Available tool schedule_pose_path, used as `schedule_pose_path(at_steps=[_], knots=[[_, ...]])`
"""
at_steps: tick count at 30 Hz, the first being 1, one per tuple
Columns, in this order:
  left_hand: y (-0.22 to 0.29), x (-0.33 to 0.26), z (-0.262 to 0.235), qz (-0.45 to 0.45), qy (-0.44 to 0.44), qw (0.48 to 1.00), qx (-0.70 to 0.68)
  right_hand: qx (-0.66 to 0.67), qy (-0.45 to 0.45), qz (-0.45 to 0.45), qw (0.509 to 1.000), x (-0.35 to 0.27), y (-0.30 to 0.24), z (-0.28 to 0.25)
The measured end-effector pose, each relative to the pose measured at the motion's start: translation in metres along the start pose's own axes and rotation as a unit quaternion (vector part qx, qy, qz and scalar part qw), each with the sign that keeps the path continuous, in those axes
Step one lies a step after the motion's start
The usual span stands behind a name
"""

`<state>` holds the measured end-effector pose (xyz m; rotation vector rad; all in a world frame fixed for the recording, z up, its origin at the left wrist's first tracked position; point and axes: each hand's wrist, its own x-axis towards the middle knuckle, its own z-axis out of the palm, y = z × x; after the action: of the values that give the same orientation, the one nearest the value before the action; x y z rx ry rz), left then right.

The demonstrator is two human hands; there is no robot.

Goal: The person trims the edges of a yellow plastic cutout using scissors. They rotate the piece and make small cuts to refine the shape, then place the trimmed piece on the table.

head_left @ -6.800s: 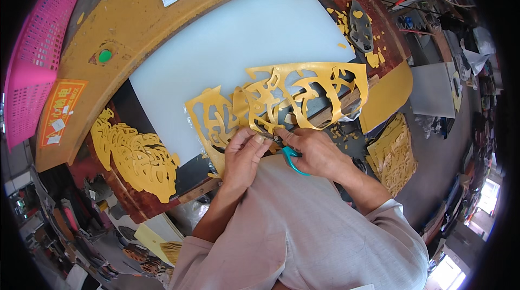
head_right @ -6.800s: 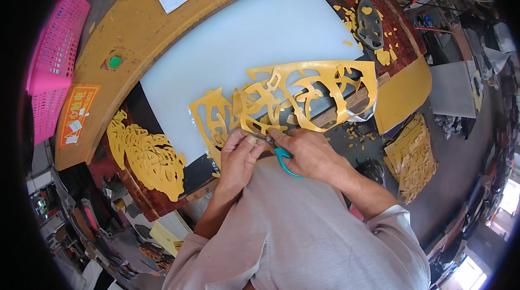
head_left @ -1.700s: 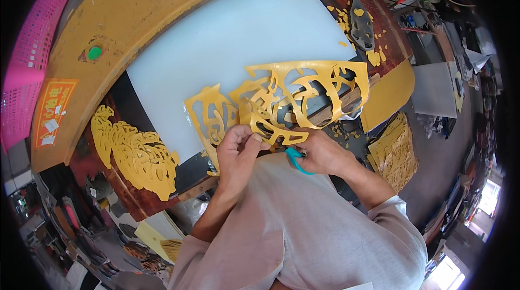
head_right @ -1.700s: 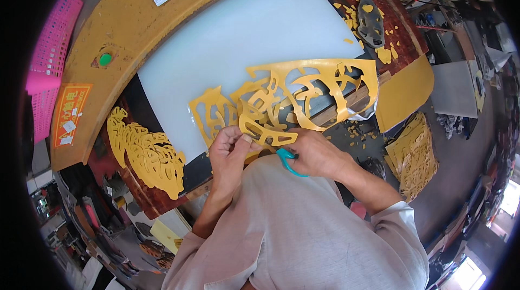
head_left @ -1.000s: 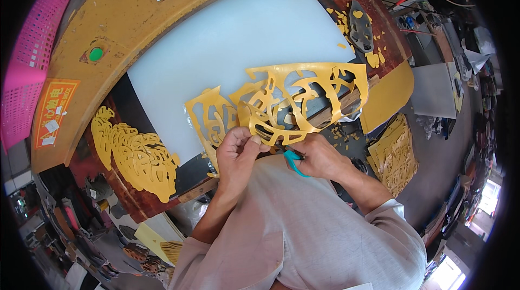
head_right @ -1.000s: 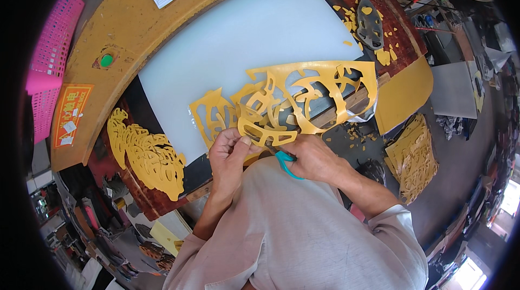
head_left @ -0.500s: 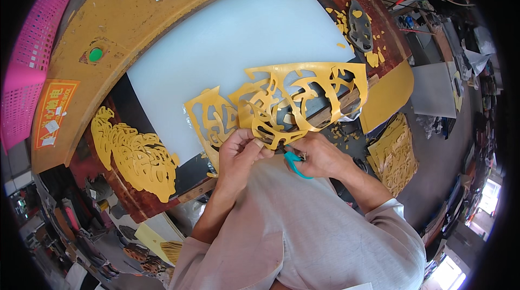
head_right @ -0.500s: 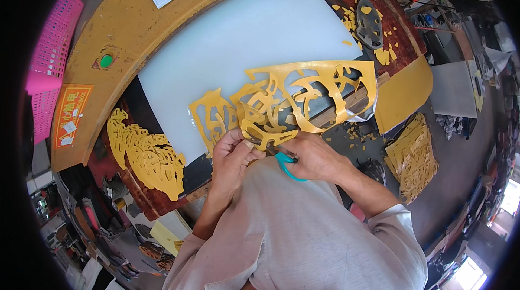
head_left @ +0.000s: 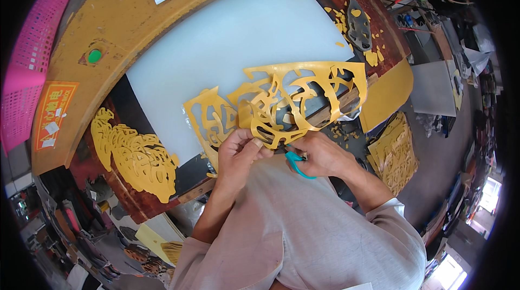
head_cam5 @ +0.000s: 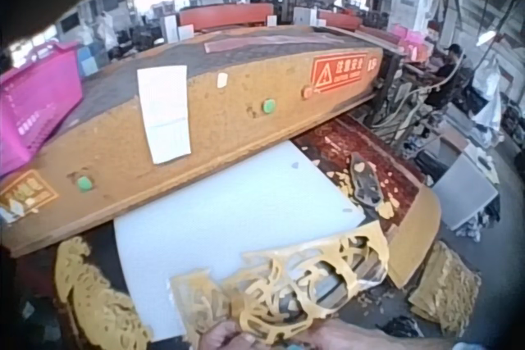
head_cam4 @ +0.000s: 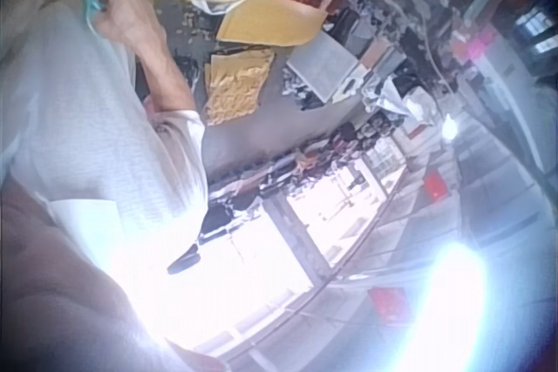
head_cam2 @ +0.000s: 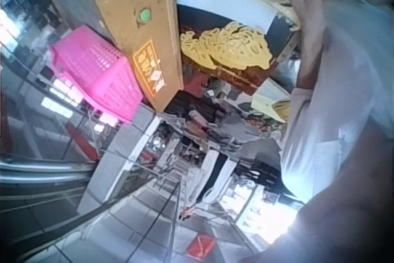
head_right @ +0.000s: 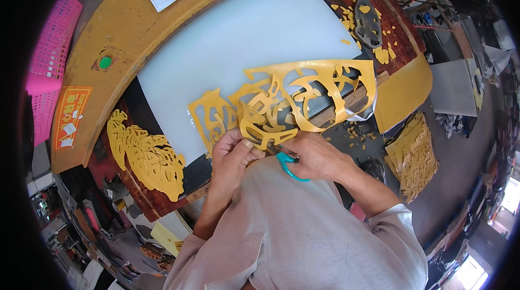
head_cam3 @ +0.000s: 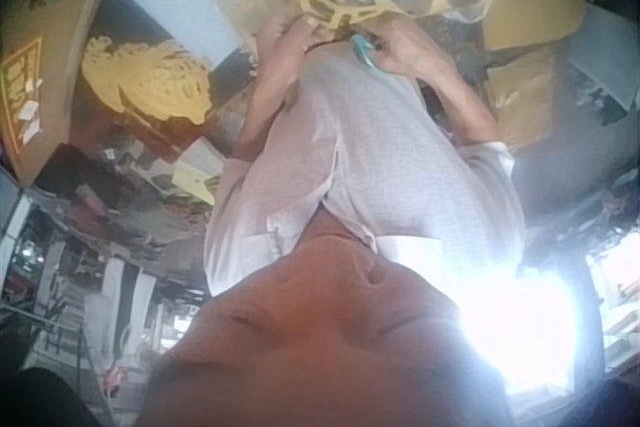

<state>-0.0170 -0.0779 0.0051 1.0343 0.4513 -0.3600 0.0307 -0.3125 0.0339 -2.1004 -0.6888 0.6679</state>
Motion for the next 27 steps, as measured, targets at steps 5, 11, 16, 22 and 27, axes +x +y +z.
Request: schedule_pose_path(at_steps=[5, 11, 16, 22, 27], knots=[[-0.0024, 0.0011, -0.0039, 0.004, -0.028, 0.999, -0.024, 0.002, 0.004, -0.002, 1.000, 0.0011, -0.0003, 0.0010], [-0.0047, 0.0017, -0.0048, 0.003, -0.029, 0.999, -0.046, 0.002, 0.008, -0.002, 1.000, 0.0009, -0.0029, 0.0007], [-0.0056, 0.0018, -0.0071, -0.001, -0.031, 0.998, -0.059, 0.018, 0.023, -0.005, 1.000, 0.0007, -0.0043, 0.0028], [-0.0063, 0.0022, -0.0076, 0.000, -0.038, 0.996, -0.080, 0.003, 0.030, -0.016, 0.999, 0.0006, -0.0039, 0.0045], [-0.0048, 0.0019, -0.0058, 0.005, -0.044, 0.994, -0.097, -0.007, 0.037, -0.010, 0.999, -0.0011, -0.0041, 0.0034]])
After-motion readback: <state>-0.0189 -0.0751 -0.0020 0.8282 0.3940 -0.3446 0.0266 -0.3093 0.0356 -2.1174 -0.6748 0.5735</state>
